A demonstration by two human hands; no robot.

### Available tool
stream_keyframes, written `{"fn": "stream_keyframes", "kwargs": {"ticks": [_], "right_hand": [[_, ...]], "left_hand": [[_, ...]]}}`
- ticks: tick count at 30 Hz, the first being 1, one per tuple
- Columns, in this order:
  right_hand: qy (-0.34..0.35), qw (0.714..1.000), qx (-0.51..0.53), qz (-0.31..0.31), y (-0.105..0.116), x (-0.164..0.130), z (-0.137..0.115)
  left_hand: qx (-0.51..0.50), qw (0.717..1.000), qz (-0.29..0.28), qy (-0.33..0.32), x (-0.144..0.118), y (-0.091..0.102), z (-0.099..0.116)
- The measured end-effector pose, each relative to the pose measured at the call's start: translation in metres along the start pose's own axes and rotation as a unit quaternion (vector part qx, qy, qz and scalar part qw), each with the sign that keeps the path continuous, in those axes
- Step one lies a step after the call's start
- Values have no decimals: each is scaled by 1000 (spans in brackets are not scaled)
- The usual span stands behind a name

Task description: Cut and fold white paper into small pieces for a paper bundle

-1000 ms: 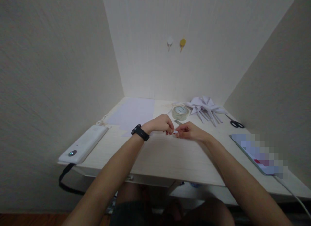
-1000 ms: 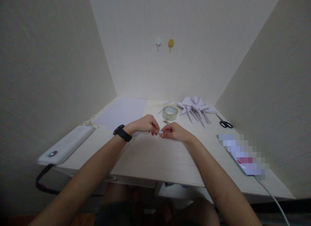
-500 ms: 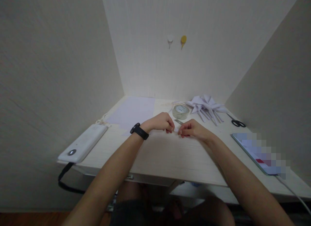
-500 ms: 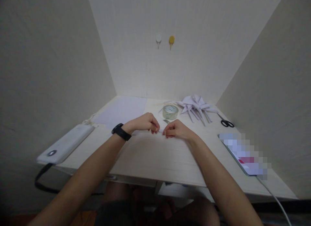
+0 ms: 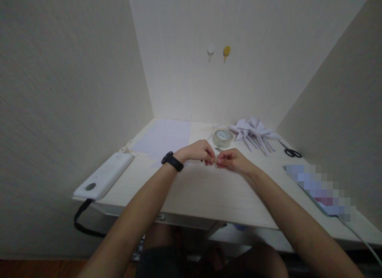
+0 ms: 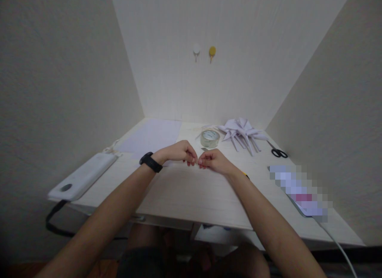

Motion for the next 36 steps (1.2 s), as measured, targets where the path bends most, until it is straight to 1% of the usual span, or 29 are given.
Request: {"fn": "stream_keyframes", "kwargs": {"ticks": [3,5,8,12,14,18,20,25,31,33,36], "right_hand": [[12,999,32,6,4,-2,-2],[19,999,35,11,5,-2,-4],[20,999,21,27,4,-2,-4],[20,999,17,41,1,0,2],[15,999,24,32,0,2,6],[13,999,42,-10,-3,3,11],[15,999,48,-14,-3,3,11],[19,997,75,15,-1,2,8],[46,988,140,39,-1,3,2],[45,983,172,49,-1,3,1],[26,974,222,44,0,2,1]], "left_hand": [[-30,1000,5,-8,-2,1,5],[-44,999,14,-10,-2,2,7],[-37,999,15,-5,-2,2,4],[-15,1000,3,8,0,3,-3],[-8,1000,-9,9,0,3,-6],[-13,999,-46,2,2,3,-9],[-20,998,-55,5,2,3,-10],[-47,998,-44,0,1,3,-7],[-97,994,-9,-51,1,5,-2],[-107,992,-1,-64,1,5,-1],[-129,990,0,-58,0,5,0]]}}
Point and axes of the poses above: each hand's wrist, its own x-axis towards the middle knuckle, its own y-axis out of the back of the hand, z = x × y, the point moved 2 cm from there along x, towards the middle knuckle, and after that the axes turned 6 degrees about -x, right-handed, at the moved point
